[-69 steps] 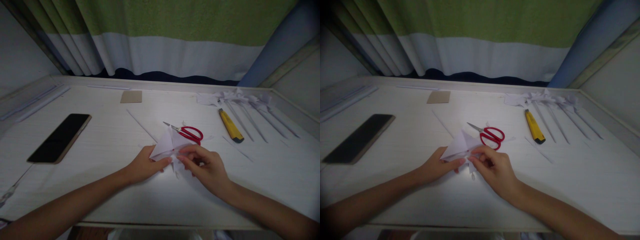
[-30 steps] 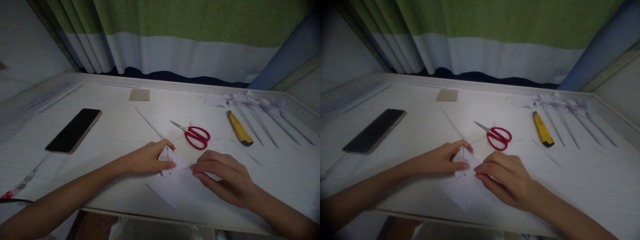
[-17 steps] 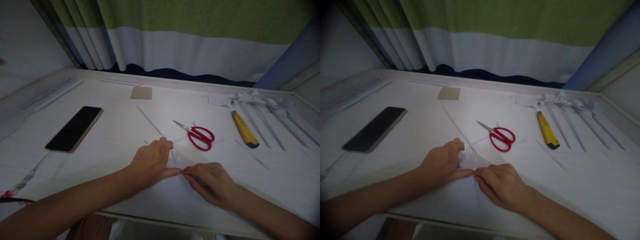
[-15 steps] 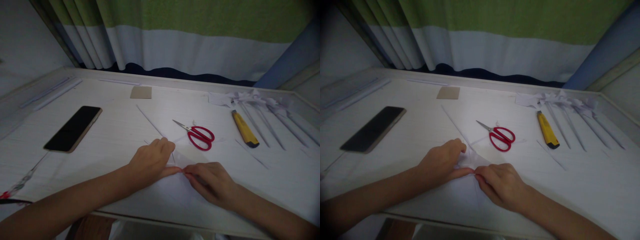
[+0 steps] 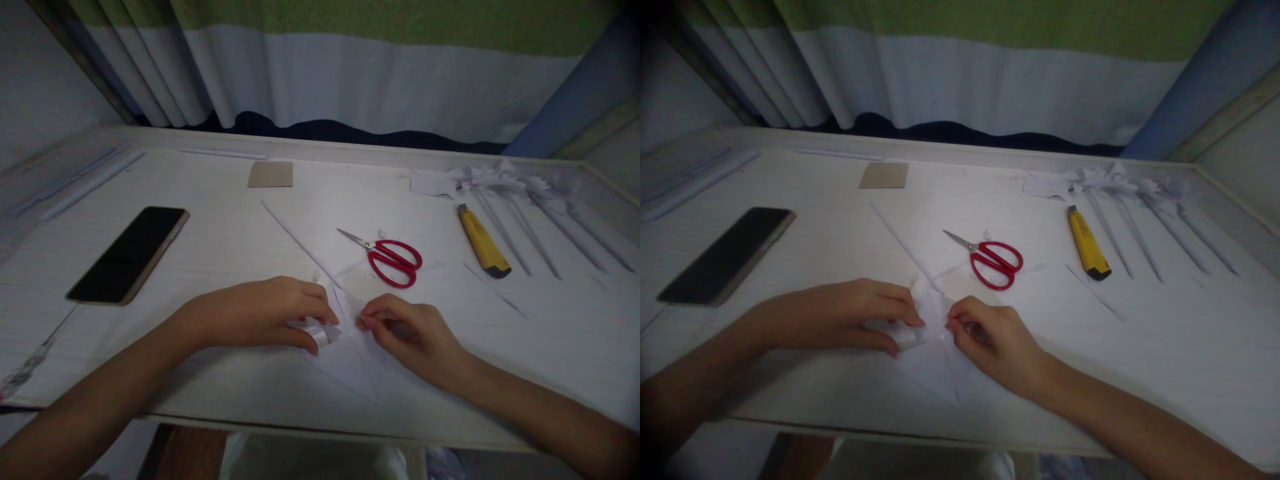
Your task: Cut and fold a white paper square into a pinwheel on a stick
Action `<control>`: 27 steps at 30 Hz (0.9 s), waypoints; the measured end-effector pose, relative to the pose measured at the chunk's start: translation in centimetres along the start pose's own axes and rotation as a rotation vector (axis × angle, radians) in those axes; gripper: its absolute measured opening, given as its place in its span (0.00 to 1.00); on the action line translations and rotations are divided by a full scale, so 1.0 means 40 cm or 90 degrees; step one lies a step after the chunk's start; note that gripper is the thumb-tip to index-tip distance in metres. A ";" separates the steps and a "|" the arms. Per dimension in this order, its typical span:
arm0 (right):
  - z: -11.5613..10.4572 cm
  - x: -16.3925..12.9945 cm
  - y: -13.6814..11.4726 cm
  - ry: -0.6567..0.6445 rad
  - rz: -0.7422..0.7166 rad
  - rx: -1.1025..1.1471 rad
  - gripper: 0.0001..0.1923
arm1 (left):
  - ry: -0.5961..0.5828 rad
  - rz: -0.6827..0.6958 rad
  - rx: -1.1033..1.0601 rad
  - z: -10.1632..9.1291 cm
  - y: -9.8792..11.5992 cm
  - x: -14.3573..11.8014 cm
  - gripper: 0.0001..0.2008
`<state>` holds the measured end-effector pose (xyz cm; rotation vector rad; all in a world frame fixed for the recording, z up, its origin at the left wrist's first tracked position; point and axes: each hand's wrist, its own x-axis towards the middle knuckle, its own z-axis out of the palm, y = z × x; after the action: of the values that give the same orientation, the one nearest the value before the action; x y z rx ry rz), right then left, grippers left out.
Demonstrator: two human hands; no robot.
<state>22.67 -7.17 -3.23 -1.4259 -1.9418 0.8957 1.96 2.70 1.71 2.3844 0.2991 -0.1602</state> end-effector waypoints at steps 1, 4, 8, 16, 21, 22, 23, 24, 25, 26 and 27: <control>0.000 0.000 -0.001 0.000 0.007 0.008 0.05 | -0.004 0.006 0.000 0.000 -0.002 0.000 0.13; -0.001 0.001 -0.005 -0.001 0.018 0.018 0.05 | 0.003 0.018 0.007 0.010 -0.006 0.005 0.09; -0.001 0.003 -0.009 -0.003 0.015 0.019 0.05 | 0.041 0.011 0.021 0.030 -0.001 0.017 0.07; 0.004 0.006 -0.007 -0.011 0.004 0.070 0.07 | 0.054 -0.031 0.012 0.067 0.016 0.035 0.06; 0.010 0.009 -0.008 0.001 -0.014 0.100 0.08 | 0.068 -0.073 -0.008 0.075 0.018 0.040 0.07; 0.010 0.009 -0.008 0.005 -0.019 0.106 0.08 | 0.068 -0.080 -0.013 0.077 0.019 0.042 0.07; 0.010 0.009 -0.009 0.008 -0.024 0.110 0.08 | 0.068 -0.086 -0.019 0.078 0.020 0.044 0.07; 0.009 0.009 -0.009 0.013 -0.028 0.110 0.08 | 0.069 -0.091 -0.026 0.080 0.020 0.046 0.07; 0.007 0.009 -0.010 0.019 -0.033 0.108 0.08 | 0.070 -0.096 -0.036 0.081 0.019 0.048 0.07; 0.004 0.008 -0.012 0.028 -0.036 0.106 0.08 | 0.072 -0.100 -0.048 0.083 0.018 0.050 0.07; 0.001 0.006 -0.014 0.037 -0.035 0.104 0.08 | 0.075 -0.104 -0.060 0.085 0.016 0.051 0.07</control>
<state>22.24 -7.08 -2.80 -1.2836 -1.8124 0.9534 4.00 0.28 -0.79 2.2785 0.5464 -0.0788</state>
